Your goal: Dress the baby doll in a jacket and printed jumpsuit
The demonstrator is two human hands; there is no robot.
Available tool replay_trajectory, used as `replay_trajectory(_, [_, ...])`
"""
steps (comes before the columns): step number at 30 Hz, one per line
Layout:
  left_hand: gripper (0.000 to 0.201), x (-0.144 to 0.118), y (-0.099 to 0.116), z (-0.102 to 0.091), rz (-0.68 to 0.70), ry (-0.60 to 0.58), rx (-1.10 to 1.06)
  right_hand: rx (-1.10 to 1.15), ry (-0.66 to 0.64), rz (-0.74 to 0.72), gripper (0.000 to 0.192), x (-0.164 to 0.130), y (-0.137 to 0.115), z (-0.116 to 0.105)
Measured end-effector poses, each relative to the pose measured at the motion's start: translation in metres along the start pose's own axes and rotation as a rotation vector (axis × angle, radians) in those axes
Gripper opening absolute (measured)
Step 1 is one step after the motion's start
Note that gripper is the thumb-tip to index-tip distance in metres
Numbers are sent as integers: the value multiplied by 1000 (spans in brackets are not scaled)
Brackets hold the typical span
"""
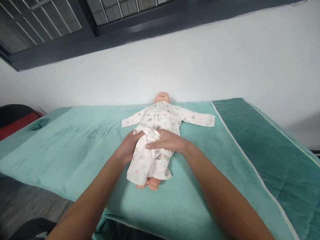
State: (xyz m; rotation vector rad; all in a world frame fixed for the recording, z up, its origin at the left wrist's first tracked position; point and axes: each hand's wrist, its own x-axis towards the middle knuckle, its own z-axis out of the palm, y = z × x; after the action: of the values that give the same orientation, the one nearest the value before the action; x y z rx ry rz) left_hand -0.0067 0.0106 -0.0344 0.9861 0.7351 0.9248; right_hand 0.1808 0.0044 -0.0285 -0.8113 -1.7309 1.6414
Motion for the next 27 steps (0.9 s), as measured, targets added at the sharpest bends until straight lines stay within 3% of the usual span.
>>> replay_trajectory(5, [44, -7, 6, 7, -14, 12, 63, 134, 179, -31, 45, 5, 11, 4])
replay_trajectory(9, [45, -23, 11, 14, -87, 52, 117, 69, 257, -41, 39, 8, 13, 6])
replay_trajectory(16, [37, -70, 2, 29, -131, 198, 83, -252, 174, -21, 16, 9, 5, 11])
replay_trajectory(21, [40, -99, -7, 48, -187, 314, 3, -443, 133, 54, 12, 8, 1, 14])
replay_trajectory(27, [43, -126, -21, 67, -93, 534, -126, -646, 29, 93, 6, 5, -3, 17])
